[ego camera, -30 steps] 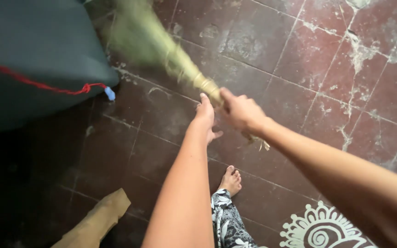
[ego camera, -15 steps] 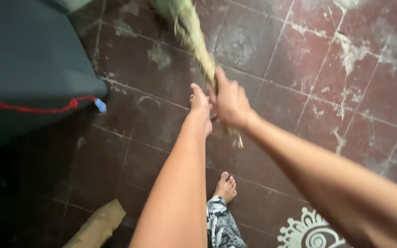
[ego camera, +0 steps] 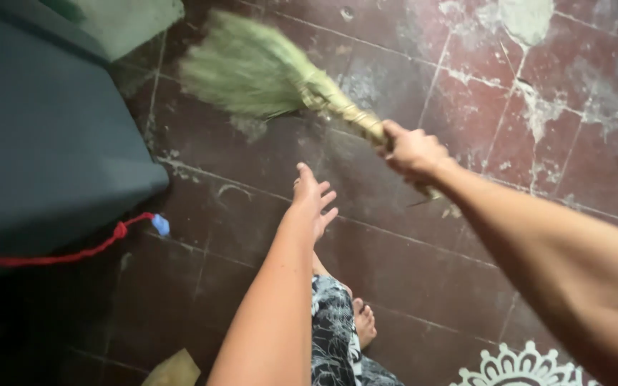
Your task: Sweeping debris off the floor into a dustpan using a broom.
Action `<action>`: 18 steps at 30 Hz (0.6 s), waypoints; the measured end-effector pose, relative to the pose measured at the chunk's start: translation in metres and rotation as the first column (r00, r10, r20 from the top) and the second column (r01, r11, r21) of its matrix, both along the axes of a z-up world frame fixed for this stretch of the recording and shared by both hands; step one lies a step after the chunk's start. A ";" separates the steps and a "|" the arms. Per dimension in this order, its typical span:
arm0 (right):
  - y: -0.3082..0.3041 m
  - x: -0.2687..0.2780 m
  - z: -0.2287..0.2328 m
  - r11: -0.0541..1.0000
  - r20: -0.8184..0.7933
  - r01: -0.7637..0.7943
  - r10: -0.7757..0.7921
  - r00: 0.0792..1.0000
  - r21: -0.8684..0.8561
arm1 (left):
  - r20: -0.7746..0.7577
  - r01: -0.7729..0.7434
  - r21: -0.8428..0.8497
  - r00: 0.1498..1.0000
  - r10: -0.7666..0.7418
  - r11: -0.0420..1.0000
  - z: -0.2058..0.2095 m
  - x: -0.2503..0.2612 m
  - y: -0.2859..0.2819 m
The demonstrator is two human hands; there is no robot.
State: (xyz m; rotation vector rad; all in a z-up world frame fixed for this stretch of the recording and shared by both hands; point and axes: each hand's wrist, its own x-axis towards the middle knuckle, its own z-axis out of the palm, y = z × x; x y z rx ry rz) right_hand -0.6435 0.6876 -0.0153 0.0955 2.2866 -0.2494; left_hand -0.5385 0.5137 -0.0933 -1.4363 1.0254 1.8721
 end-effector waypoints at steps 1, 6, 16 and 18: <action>-0.003 -0.009 0.002 1.000 0.010 -0.003 0.003 1.000 0.002 | 0.010 -0.003 0.002 1.000 0.003 1.000 -0.006 -0.010 -0.007; -0.021 -0.025 -0.030 0.975 -0.479 -0.082 -0.028 0.878 -0.206 | -0.135 -0.012 -0.017 0.991 0.009 1.000 0.010 -0.046 -0.037; -0.138 -0.016 0.000 0.836 -0.099 -0.505 0.496 0.863 -0.216 | 0.084 -0.212 0.109 0.975 0.204 0.971 -0.040 -0.052 -0.098; -0.147 -0.048 -0.003 0.796 -0.037 -0.604 0.603 0.797 -0.045 | -0.062 -0.250 0.107 0.964 0.257 0.962 -0.084 -0.045 -0.101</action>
